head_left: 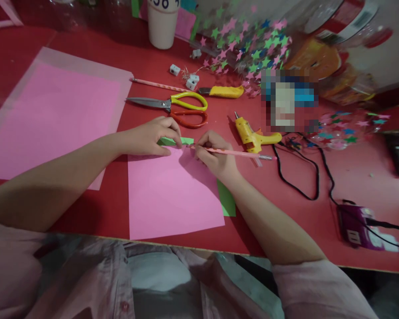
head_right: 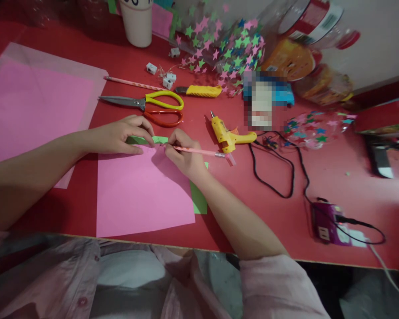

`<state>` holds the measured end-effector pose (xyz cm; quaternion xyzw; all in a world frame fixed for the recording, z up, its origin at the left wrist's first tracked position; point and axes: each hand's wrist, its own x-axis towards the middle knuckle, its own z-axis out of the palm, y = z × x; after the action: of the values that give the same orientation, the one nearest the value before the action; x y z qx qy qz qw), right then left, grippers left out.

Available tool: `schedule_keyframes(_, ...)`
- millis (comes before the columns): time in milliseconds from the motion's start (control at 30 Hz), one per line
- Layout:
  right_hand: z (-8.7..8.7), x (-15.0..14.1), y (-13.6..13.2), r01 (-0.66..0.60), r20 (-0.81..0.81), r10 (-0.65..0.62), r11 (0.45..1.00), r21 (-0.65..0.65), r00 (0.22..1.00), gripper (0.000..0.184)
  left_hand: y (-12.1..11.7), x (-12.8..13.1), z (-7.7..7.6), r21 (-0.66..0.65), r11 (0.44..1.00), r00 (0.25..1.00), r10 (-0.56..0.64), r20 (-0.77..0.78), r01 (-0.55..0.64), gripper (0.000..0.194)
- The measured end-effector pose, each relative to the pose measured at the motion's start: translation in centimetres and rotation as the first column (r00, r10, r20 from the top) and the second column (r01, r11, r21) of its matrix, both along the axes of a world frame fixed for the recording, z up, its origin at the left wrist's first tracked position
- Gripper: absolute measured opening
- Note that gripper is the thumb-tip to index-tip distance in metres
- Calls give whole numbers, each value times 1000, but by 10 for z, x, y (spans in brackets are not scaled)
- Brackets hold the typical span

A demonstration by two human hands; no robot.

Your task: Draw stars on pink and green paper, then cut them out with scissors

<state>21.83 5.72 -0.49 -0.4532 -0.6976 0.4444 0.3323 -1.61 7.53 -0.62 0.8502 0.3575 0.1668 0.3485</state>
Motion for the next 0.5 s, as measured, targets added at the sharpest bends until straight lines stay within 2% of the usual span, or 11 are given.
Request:
schedule_keyframes(233,-1,0,1,-8,-14,8,1000,-1,1000,13,0,0,0,6,1000,1000,-5,-6,5,29)
schedule_keyframes(500,2,1,6,-39,55,36,998,56,998,19,-1,0,1,-10,1000,1000,2,-6,-2,29)
